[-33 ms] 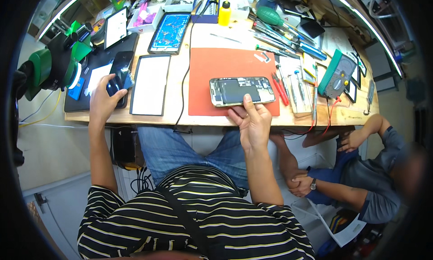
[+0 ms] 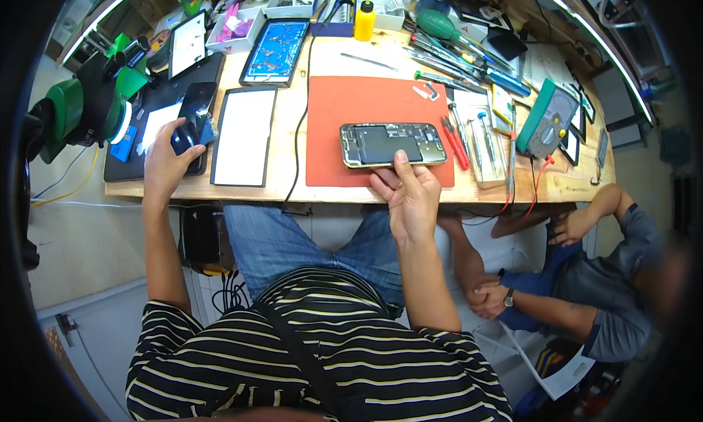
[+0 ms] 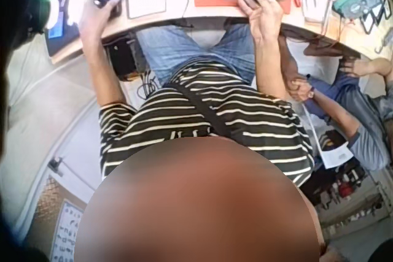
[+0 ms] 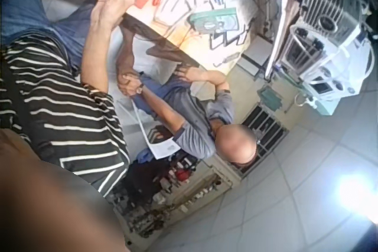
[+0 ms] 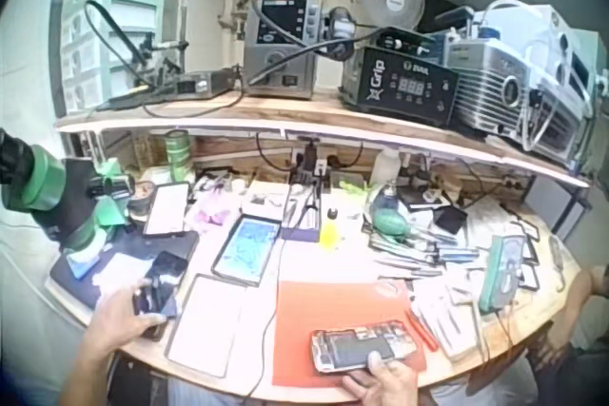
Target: The person applies pink adhesive tape to a new phone battery, trims the excess with scissors, and peels off the backing. They then place the battery into the phone chassis and connect the battery connector using a screwdriver.
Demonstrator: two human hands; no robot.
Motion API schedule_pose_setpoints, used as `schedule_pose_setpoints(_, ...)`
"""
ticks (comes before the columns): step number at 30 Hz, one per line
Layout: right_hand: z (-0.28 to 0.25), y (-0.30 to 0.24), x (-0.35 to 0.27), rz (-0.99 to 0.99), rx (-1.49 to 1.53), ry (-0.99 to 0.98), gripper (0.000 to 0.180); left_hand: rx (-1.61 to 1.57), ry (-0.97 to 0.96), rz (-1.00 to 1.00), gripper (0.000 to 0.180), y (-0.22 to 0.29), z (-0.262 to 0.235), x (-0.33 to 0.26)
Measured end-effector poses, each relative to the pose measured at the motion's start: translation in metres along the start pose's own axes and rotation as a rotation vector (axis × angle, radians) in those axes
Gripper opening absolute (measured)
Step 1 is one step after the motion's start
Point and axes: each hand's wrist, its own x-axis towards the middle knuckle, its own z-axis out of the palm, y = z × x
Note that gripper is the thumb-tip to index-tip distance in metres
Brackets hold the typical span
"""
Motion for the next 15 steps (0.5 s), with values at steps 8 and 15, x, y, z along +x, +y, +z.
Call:
schedule_pose_setpoints(8,-0.01,-0.006,-0.008,0.141,-0.07,-0.056,0.023,-0.193,0.047,0.028,0.046,-0.015,-0.018,0.017)
schedule_pose_setpoints(15,-0.006,-0.016,-0.035,-0.222,-1.014,-0.172,0.03,-0.074,0.341,-0.027,0.035,-0.051,0.004,0.017)
